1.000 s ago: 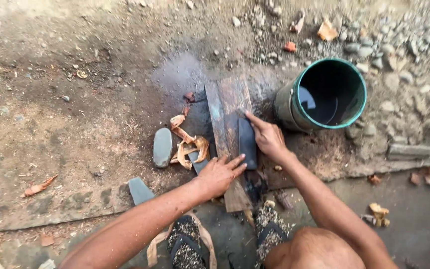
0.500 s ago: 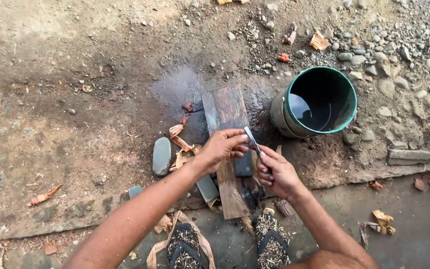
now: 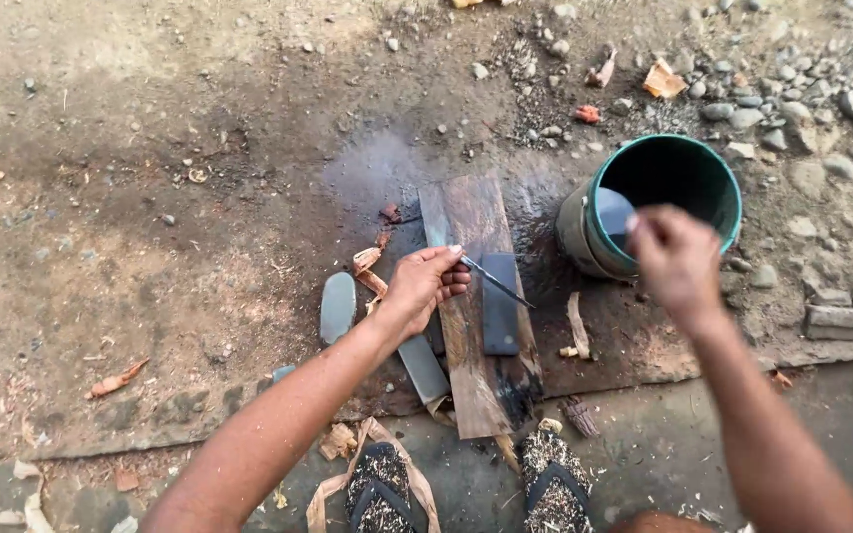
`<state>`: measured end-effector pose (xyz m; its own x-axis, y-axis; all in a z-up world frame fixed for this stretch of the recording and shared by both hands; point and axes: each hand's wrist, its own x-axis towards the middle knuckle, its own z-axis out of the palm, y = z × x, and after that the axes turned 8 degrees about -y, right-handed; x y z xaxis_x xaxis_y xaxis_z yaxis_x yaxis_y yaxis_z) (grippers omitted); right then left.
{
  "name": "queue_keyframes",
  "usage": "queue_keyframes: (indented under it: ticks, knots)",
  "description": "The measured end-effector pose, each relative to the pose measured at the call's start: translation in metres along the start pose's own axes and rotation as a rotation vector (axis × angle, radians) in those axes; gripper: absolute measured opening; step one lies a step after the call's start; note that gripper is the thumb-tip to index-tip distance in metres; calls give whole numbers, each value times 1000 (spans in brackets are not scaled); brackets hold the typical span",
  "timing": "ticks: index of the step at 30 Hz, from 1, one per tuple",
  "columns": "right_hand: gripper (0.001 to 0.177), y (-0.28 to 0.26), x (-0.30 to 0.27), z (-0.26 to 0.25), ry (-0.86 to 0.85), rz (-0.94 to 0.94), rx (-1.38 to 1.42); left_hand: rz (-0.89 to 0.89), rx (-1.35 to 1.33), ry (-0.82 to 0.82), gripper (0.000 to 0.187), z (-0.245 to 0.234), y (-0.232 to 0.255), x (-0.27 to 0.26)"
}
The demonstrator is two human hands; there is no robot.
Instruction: The person sharpens a small metal blade on a whetstone using water.
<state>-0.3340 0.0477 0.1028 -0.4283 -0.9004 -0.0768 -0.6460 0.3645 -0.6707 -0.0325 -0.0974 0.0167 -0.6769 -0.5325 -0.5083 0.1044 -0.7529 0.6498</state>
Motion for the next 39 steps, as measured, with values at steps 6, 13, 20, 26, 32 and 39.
queue_keyframes:
  ticks: [6,13,20,26,32,39]
  knots:
    - [46,224,155,69,-322,320,-388,-74,26,15,20,5,-14,8]
    - [22,188,165,63,-637,697,539,-143,-65,58,20,14,-41,22]
    - [29,-13,55,12,-286,582,1218,-173,-19,-19,20,38,-83,54]
    - [28,-49,-14,89,-583,377,857,-167,-256,-143,30,24,-131,82]
    - [35,-65,-54,78,-231,-257,-100,-212,-286,-69,36,15,-87,63]
    - [44,-27,-85,108,-76,-165,166,-231,-285,-175,56,33,-35,19]
